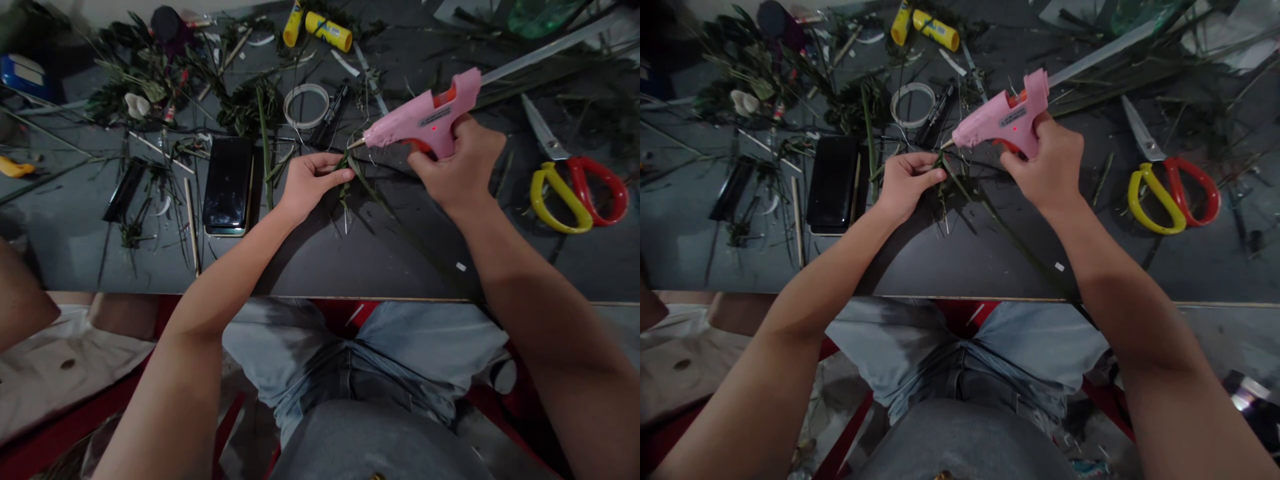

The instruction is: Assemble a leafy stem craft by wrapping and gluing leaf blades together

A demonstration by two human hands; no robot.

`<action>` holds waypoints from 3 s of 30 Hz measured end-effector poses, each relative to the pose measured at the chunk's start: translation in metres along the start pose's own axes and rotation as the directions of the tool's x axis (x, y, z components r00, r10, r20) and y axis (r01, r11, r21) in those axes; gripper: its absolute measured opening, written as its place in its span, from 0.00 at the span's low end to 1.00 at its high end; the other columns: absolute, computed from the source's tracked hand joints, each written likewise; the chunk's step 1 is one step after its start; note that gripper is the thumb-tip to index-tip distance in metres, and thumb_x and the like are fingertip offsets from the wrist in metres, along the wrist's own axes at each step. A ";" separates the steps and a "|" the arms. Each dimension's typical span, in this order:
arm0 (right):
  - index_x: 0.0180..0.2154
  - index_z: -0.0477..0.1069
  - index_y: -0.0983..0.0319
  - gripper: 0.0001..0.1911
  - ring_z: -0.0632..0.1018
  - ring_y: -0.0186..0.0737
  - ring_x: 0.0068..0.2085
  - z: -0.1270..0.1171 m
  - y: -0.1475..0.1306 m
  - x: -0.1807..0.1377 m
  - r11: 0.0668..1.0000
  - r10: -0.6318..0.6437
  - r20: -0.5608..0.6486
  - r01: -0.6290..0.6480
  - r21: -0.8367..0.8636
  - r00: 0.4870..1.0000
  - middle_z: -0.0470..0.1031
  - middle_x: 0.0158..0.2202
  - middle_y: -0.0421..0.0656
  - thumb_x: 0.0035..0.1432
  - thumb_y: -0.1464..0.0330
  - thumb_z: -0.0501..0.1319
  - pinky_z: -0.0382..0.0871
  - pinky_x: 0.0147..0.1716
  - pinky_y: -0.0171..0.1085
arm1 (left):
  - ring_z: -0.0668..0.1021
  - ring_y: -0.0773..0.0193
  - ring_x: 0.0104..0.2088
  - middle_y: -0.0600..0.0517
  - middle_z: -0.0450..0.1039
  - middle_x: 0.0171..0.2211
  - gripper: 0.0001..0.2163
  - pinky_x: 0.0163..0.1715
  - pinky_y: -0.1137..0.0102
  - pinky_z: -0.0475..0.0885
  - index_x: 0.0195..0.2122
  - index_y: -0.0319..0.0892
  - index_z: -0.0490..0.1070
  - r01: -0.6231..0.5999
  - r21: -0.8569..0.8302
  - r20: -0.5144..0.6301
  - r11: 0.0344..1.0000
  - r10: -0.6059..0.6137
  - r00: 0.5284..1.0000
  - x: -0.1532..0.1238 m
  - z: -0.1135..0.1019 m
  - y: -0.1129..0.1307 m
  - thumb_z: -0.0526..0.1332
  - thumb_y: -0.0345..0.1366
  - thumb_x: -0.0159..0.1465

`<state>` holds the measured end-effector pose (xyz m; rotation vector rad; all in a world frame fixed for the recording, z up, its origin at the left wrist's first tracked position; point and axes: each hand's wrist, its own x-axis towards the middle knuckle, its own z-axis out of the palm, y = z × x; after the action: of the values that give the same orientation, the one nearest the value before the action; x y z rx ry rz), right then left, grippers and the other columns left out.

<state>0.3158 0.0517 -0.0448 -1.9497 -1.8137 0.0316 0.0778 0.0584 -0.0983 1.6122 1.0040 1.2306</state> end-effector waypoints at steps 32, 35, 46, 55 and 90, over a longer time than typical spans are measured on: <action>0.43 0.82 0.63 0.14 0.80 0.61 0.48 -0.036 -0.046 -0.036 0.960 -0.122 0.509 0.232 -0.159 0.852 0.82 0.44 0.54 0.62 0.71 0.59 0.73 0.44 0.53 | 0.79 0.68 0.30 0.52 0.80 0.32 0.23 0.25 0.75 0.72 0.36 0.44 0.80 0.109 -0.104 -0.251 0.989 -0.132 0.959 0.009 -0.015 -0.002 0.77 0.55 0.47; 0.43 0.81 0.66 0.14 0.79 0.63 0.50 -0.035 -0.048 -0.038 0.958 -0.117 0.543 0.239 -0.161 0.832 0.81 0.46 0.57 0.61 0.73 0.57 0.73 0.44 0.52 | 0.81 0.65 0.34 0.51 0.80 0.33 0.24 0.27 0.74 0.74 0.38 0.44 0.80 0.110 -0.110 -0.235 0.988 -0.134 0.963 0.008 -0.014 -0.003 0.77 0.55 0.47; 0.44 0.74 0.64 0.08 0.77 0.35 0.25 -0.050 -0.030 0.003 0.704 0.006 0.505 -0.362 0.610 0.863 0.83 0.37 0.47 0.63 0.75 0.64 0.71 0.28 0.36 | 0.84 0.61 0.37 0.49 0.84 0.36 0.23 0.35 0.69 0.78 0.38 0.44 0.82 0.079 -0.050 -0.146 0.996 -0.086 0.986 0.002 -0.005 0.000 0.76 0.55 0.47; 0.25 0.77 0.60 0.13 0.73 0.33 0.22 -0.018 -0.045 0.001 0.516 -0.166 0.691 -0.536 0.669 0.703 0.73 0.21 0.40 0.51 0.62 0.76 0.64 0.19 0.32 | 0.84 0.61 0.37 0.49 0.85 0.36 0.22 0.38 0.68 0.80 0.37 0.42 0.82 0.118 -0.040 -0.023 0.992 -0.119 0.993 -0.002 -0.001 0.014 0.78 0.51 0.46; 0.22 0.77 0.61 0.11 0.66 0.27 0.19 0.004 -0.051 -0.016 0.403 -0.070 0.641 -0.566 0.719 0.764 0.69 0.19 0.36 0.52 0.68 0.75 0.56 0.18 0.31 | 0.84 0.59 0.38 0.49 0.85 0.36 0.20 0.42 0.63 0.81 0.37 0.43 0.82 0.067 0.058 0.009 0.996 -0.068 0.998 -0.007 0.003 0.020 0.79 0.47 0.46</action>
<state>0.2653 0.0384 -0.0351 -1.3776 -1.2137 1.5755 0.0815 0.0452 -0.0822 1.6141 1.0868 1.1556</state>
